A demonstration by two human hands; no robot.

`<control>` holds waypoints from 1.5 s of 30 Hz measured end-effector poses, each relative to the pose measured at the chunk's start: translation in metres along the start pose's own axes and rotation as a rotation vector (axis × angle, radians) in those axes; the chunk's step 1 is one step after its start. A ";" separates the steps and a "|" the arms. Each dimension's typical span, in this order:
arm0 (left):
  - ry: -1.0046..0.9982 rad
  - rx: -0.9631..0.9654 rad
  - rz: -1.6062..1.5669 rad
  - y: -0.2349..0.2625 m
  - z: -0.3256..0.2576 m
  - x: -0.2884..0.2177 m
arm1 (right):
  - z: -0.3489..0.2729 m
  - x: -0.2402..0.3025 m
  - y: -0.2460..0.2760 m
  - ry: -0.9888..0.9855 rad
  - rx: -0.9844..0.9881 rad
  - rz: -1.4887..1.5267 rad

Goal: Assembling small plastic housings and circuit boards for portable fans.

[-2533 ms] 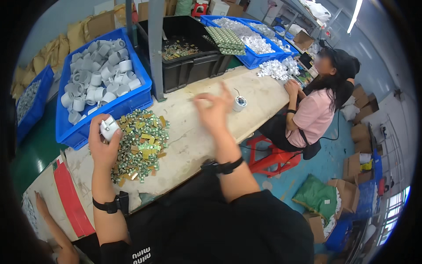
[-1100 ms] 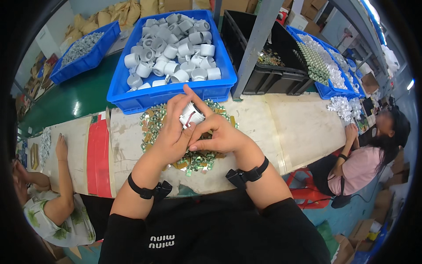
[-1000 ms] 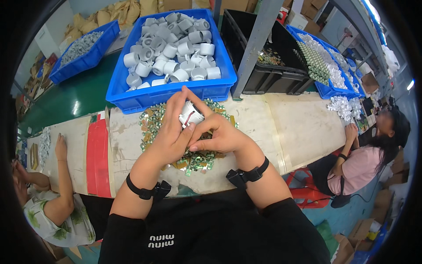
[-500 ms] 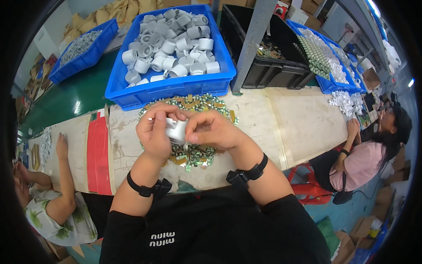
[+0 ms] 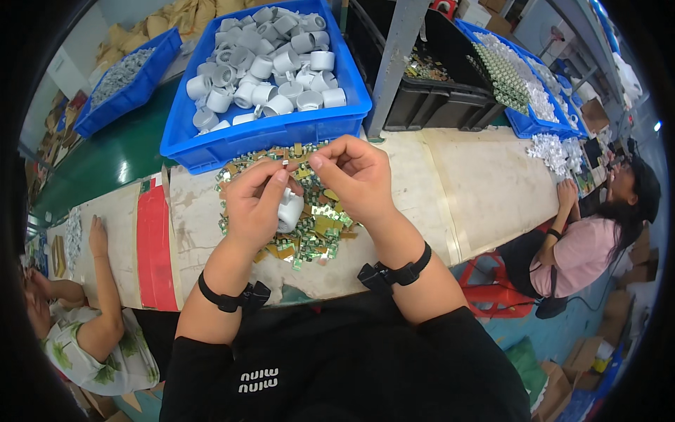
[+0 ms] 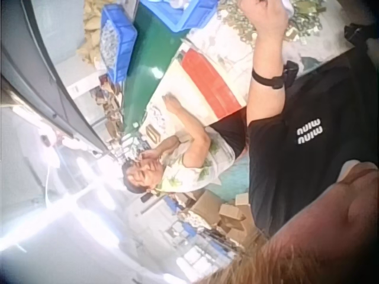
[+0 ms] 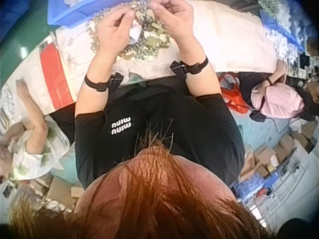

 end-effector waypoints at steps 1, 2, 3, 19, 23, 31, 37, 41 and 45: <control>0.040 -0.016 -0.025 -0.001 0.000 0.004 | -0.001 0.000 0.000 -0.002 0.009 -0.004; 0.079 -0.033 -0.049 -0.002 0.000 0.007 | 0.000 0.000 0.000 -0.005 0.007 -0.004; 0.084 -0.031 -0.049 0.000 0.001 0.008 | 0.001 0.001 0.000 -0.001 0.006 -0.004; -0.108 0.159 0.363 -0.008 0.005 -0.015 | 0.003 -0.007 0.003 -0.191 0.190 -0.117; -0.143 0.160 0.366 -0.009 0.004 -0.016 | 0.006 -0.002 0.002 -0.133 0.294 -0.244; -0.129 0.238 0.487 -0.007 0.008 -0.007 | 0.009 0.007 -0.007 0.077 0.352 -0.498; -0.074 0.275 0.538 -0.005 0.009 -0.002 | 0.009 0.008 -0.009 0.113 0.368 -0.528; -0.070 0.263 0.553 -0.004 0.009 -0.003 | 0.008 0.007 -0.010 0.131 0.411 -0.570; -0.054 0.313 0.529 -0.007 0.009 -0.003 | 0.007 -0.001 -0.006 0.075 0.369 -0.456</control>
Point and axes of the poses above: each hand's wrist, its own z-axis towards the middle knuckle, its own y-axis out of the back of the hand, x = y × z, the point moved 7 cm from there along z, towards the middle knuckle, and after that the axes turned 4 degrees about y, right-handed, at the moved point
